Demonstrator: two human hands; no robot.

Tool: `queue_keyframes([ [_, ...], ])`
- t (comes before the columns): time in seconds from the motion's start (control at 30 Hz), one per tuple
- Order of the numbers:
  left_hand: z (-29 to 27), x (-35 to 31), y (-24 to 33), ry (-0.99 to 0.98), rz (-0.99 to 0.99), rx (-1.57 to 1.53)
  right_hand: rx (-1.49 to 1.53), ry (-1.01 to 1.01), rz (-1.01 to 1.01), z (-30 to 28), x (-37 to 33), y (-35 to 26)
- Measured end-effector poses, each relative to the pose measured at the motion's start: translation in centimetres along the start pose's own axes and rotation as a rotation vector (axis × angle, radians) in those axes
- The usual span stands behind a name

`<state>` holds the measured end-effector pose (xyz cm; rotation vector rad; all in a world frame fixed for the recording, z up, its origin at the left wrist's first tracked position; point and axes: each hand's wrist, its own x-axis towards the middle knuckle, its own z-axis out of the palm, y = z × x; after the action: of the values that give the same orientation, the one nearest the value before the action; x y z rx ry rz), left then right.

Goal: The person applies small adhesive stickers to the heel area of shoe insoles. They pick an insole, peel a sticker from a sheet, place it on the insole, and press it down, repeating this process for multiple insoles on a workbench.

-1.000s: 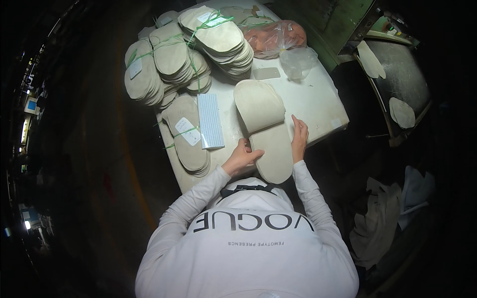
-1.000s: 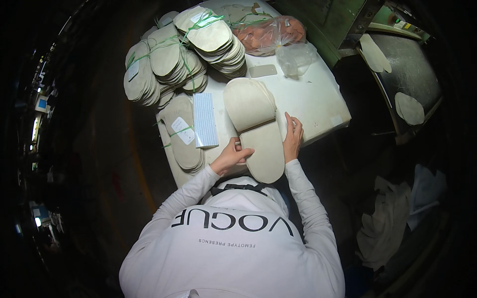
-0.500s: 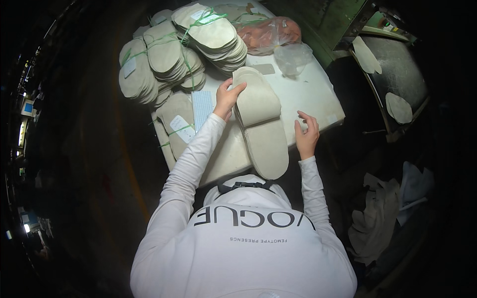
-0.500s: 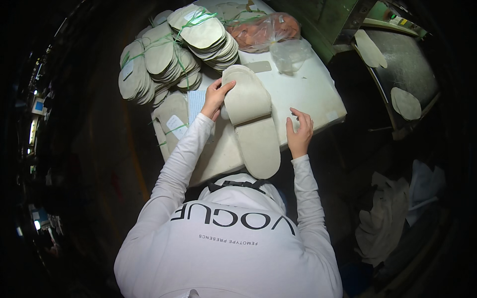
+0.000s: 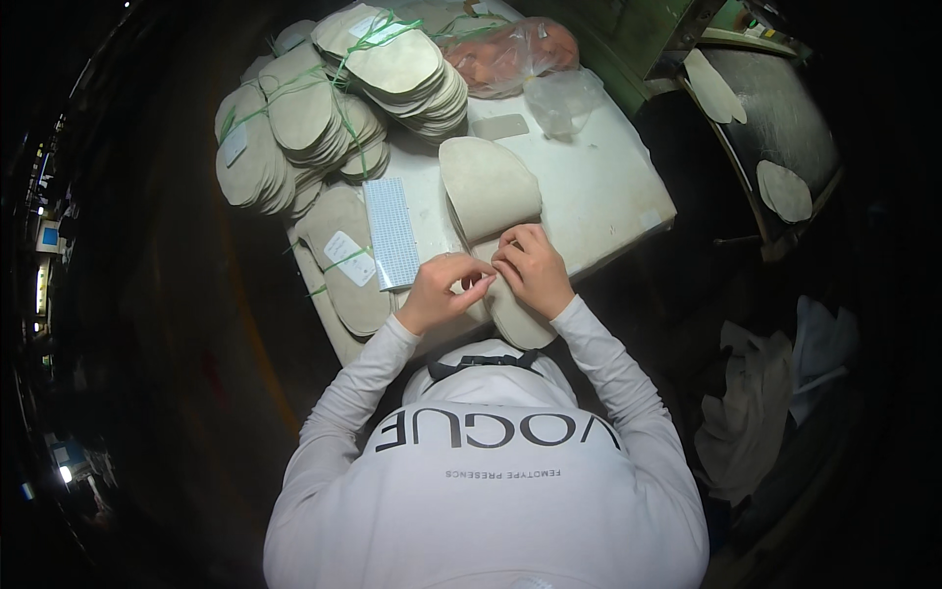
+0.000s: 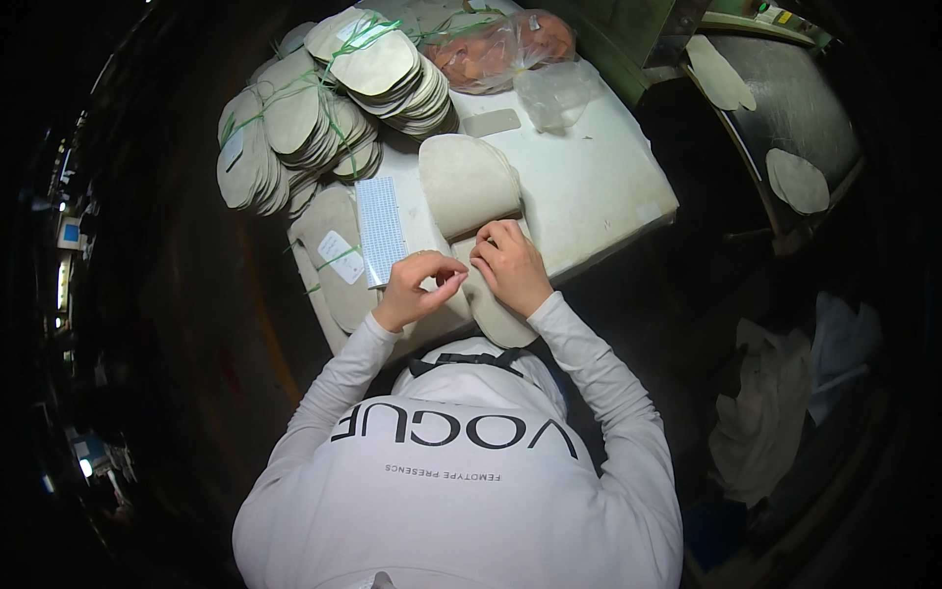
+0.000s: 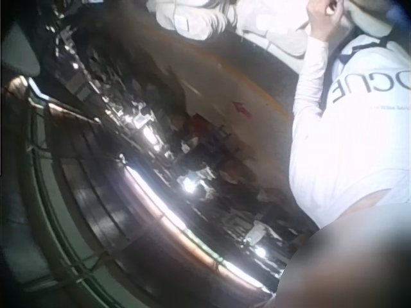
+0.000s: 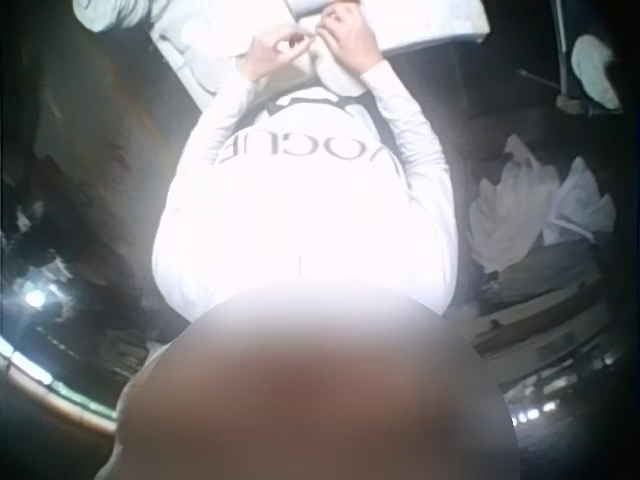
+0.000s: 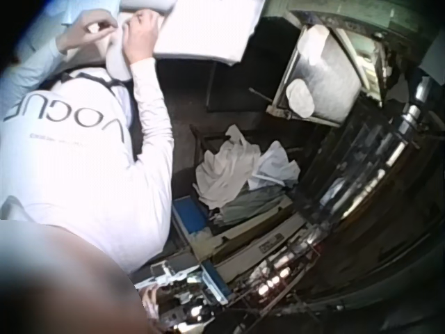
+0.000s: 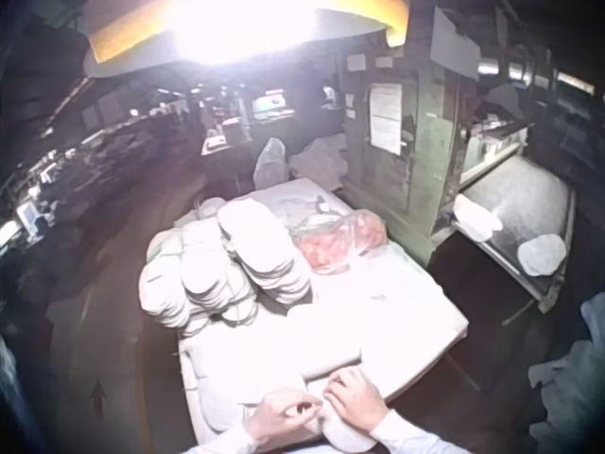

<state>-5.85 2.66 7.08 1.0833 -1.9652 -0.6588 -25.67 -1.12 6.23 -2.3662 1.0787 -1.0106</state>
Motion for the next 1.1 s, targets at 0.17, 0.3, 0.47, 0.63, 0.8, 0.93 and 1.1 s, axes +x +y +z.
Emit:
queue_keyframes([
  [0.17,2.1,-2.1,1.5,-0.327,0.263,0.097,-0.137,0.052,-0.053,0.7,0.4,0.1],
  [0.3,2.6,-1.9,1.3,-0.364,0.279,0.125,-0.021,0.087,0.07,0.2,0.5,0.2],
  [0.47,2.5,-1.4,0.9,-0.398,0.311,0.103,-0.052,-0.015,-0.029,0.4,0.0,-0.1],
  [0.63,2.8,-0.9,1.3,-0.376,0.347,0.116,-0.113,0.084,0.005,0.7,0.3,0.0],
  [0.8,0.4,1.1,2.0,-0.398,-0.097,-0.167,-0.054,0.314,0.189,-2.7,0.8,1.6],
  [0.93,-2.1,3.8,1.2,0.372,-0.207,-0.494,-0.111,0.376,0.29,-5.6,0.2,3.5],
  [1.1,0.3,1.6,2.0,-0.22,-0.021,-0.133,-0.089,0.145,0.151,-4.1,-1.0,3.6],
])
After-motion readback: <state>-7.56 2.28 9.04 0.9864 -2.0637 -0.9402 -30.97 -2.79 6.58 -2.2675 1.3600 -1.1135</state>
